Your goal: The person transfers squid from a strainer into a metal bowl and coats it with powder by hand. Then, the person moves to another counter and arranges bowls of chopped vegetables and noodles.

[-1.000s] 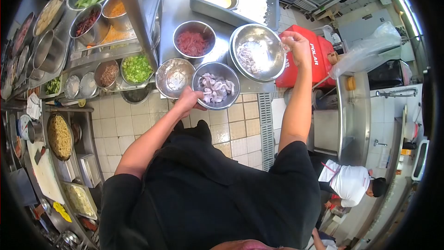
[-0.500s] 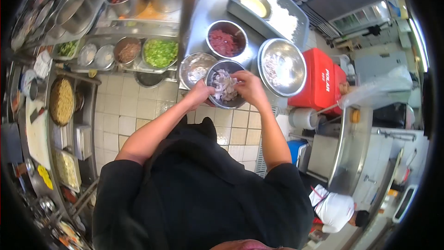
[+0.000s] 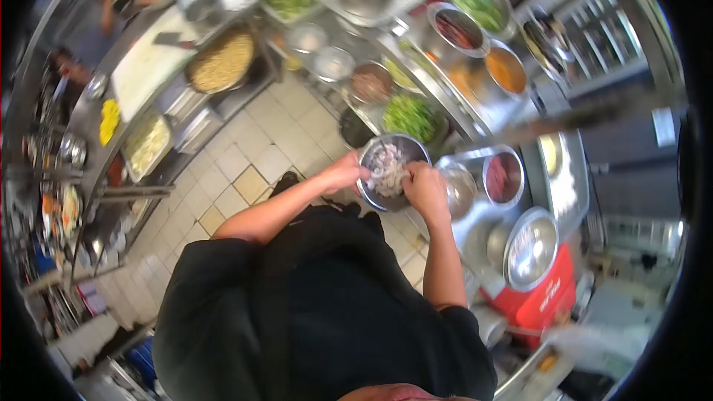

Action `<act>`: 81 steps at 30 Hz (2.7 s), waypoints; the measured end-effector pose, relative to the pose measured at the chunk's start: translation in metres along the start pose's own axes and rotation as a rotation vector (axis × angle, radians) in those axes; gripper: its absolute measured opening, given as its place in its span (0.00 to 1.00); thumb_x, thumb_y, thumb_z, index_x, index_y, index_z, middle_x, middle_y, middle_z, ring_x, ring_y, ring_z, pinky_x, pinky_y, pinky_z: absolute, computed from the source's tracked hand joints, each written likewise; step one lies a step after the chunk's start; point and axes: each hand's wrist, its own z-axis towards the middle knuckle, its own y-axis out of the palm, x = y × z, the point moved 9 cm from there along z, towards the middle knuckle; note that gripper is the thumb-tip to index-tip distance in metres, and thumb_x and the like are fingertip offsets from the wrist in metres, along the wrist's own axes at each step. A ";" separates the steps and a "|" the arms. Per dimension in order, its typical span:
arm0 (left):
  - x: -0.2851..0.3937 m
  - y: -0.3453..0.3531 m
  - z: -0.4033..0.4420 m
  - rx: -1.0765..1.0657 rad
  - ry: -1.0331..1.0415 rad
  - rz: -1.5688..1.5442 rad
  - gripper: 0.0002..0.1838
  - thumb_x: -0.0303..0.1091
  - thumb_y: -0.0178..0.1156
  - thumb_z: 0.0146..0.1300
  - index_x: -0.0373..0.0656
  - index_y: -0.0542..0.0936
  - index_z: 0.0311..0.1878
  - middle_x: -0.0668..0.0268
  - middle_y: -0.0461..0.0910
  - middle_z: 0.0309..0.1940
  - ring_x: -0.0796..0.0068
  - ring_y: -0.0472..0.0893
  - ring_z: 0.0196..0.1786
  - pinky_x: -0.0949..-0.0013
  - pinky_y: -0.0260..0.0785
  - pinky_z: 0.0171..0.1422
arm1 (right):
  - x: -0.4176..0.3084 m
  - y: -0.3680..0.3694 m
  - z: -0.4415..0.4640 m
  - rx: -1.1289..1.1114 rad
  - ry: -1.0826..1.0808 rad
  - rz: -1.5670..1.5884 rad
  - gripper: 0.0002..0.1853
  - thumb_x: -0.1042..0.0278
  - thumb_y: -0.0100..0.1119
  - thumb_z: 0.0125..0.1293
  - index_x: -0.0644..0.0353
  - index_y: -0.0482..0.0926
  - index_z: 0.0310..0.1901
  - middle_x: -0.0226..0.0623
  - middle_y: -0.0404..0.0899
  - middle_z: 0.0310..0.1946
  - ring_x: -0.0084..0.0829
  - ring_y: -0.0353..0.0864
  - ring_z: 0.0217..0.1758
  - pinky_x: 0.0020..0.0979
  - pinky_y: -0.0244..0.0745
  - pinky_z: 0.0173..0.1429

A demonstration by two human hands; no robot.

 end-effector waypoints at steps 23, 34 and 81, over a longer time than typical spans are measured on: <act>0.216 -0.561 -0.103 0.600 0.281 -0.308 0.23 0.25 0.54 0.53 0.22 0.69 0.52 0.49 0.76 0.46 0.57 0.82 0.39 0.56 0.83 0.36 | -0.321 0.064 0.229 -0.035 -0.146 2.125 0.09 0.74 0.58 0.56 0.60 0.76 0.40 0.41 0.81 0.37 0.40 0.81 0.44 0.47 0.72 0.57; 0.340 -0.795 -0.072 0.845 0.410 -0.197 0.20 0.31 0.52 0.61 0.25 0.69 0.52 0.45 0.80 0.35 0.57 0.84 0.34 0.61 0.82 0.32 | -0.244 0.114 0.178 0.242 0.184 1.985 0.07 0.70 0.58 0.58 0.60 0.74 0.37 0.39 0.80 0.33 0.36 0.79 0.37 0.42 0.76 0.50; 0.091 -0.552 -0.021 0.563 0.206 -0.192 0.12 0.26 0.56 0.55 0.37 0.76 0.44 0.64 0.76 0.44 0.67 0.76 0.48 0.58 0.76 0.48 | 0.123 -0.156 -0.219 1.453 0.238 1.059 0.09 0.64 0.55 0.66 0.59 0.77 0.41 0.32 0.79 0.38 0.28 0.78 0.41 0.34 0.75 0.49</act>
